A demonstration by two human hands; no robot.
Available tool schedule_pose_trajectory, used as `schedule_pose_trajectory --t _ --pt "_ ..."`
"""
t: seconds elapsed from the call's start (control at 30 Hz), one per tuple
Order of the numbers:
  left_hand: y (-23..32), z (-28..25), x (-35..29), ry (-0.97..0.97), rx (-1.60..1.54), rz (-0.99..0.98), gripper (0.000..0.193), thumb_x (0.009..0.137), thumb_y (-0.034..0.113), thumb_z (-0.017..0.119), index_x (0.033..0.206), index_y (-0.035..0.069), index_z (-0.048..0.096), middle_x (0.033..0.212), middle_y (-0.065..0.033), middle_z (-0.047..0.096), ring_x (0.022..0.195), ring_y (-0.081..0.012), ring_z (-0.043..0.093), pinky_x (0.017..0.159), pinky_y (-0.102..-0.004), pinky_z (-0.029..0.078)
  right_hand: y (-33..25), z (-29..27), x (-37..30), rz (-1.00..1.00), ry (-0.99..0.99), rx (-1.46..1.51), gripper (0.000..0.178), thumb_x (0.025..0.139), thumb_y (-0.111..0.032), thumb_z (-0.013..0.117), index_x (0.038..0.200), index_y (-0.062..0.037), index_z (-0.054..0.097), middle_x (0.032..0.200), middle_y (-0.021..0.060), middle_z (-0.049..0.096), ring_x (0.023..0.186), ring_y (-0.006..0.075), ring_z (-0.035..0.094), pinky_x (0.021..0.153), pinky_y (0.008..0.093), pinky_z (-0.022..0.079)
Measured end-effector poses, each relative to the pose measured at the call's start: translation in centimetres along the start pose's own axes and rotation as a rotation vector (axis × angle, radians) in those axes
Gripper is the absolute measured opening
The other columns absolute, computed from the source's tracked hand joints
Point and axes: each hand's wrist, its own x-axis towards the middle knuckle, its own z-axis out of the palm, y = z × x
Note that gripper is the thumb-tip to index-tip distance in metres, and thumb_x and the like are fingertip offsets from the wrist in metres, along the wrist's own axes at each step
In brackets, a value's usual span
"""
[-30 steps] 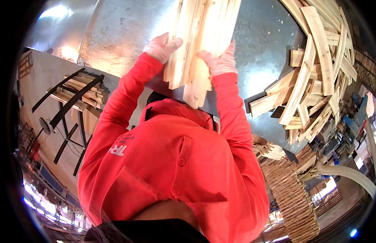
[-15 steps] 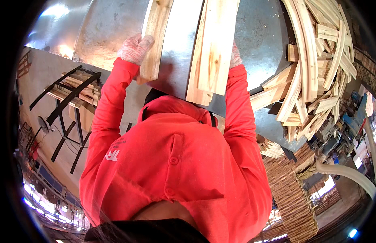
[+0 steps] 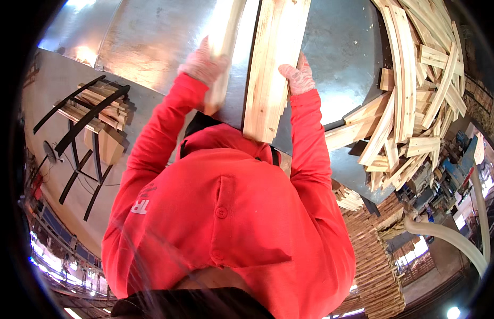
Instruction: The person sorts wooden planks on a metal table in a workshop. They pick up planks from a disorganized pile, inspect them, and stack them neatly on the left side of the table. The process involves repetitive picking, inspecting, and stacking of the wood pieces.
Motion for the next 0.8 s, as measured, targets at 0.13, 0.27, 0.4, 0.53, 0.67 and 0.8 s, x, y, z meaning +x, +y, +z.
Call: schedule_pose_trajectory --t 0.13,0.27,0.4,0.53,0.67,0.8 --pt "-4.7 -0.5 1.2 0.021 -0.150 0.051 0.059 0.086 0.017 0.066 0.138 0.004 0.044 0.113 -0.0095 0.064 0.098 -0.0172 0.060 0.088 -0.0316 0.049 0.2 -0.6 -0.2 0.032 -0.032 -0.011 0.088 0.068 -0.039 0.078 0.138 0.0010 0.043 0.124 0.0129 0.058 0.110 0.0248 0.057 0.095 0.0365 0.047" --pt "-6.7 -1.3 1.5 0.039 -0.341 0.144 0.068 0.082 0.035 0.065 0.138 0.004 0.043 0.113 -0.0215 0.065 0.104 -0.0353 0.064 0.091 -0.0402 0.049 -0.3 -0.2 -0.4 0.058 -0.055 0.039 0.089 0.067 -0.039 0.078 0.138 0.0019 0.043 0.126 0.0148 0.057 0.113 0.0256 0.057 0.095 0.0362 0.048" --pt "-5.5 -4.4 0.3 0.055 -0.124 0.043 0.065 0.081 0.036 0.065 0.136 0.007 0.046 0.114 -0.0206 0.065 0.104 -0.0351 0.064 0.090 -0.0414 0.049 -0.5 -0.9 -0.6 0.010 0.155 -0.240 0.097 0.070 -0.042 0.078 0.143 0.0024 0.034 0.136 0.0172 0.049 0.117 0.0258 0.056 0.094 0.0378 0.049" --pt "-7.2 -6.0 -0.4 0.131 0.005 -0.011 0.065 0.079 0.039 0.064 0.134 0.010 0.047 0.114 -0.0236 0.064 0.105 -0.0398 0.062 0.090 -0.0458 0.048 -2.5 2.7 -4.9 -0.101 0.480 -0.784 0.098 0.074 -0.039 0.078 0.149 -0.0051 0.025 0.151 0.0217 0.030 0.129 0.0325 0.045 0.102 0.0426 0.044" --pt "-5.8 -6.3 -1.5 0.196 0.151 -0.024 0.068 0.080 0.039 0.064 0.138 0.010 0.044 0.115 -0.0224 0.064 0.107 -0.0398 0.061 0.091 -0.0461 0.048 -2.1 7.4 -9.9 0.208 0.264 -1.699 0.101 0.072 -0.040 0.078 0.153 -0.0144 0.022 0.155 0.0289 0.016 0.138 0.0446 0.031 0.111 0.0484 0.033" --pt "-7.9 -5.5 -0.7 0.192 0.086 -0.042 0.072 0.081 0.042 0.063 0.142 0.011 0.039 0.119 -0.0225 0.063 0.110 -0.0397 0.060 0.094 -0.0466 0.047 -0.9 4.3 -11.3 0.108 0.369 -1.418 0.098 0.068 -0.037 0.082 0.151 -0.0189 0.032 0.153 0.0323 0.018 0.139 0.0474 0.028 0.112 0.0480 0.032"
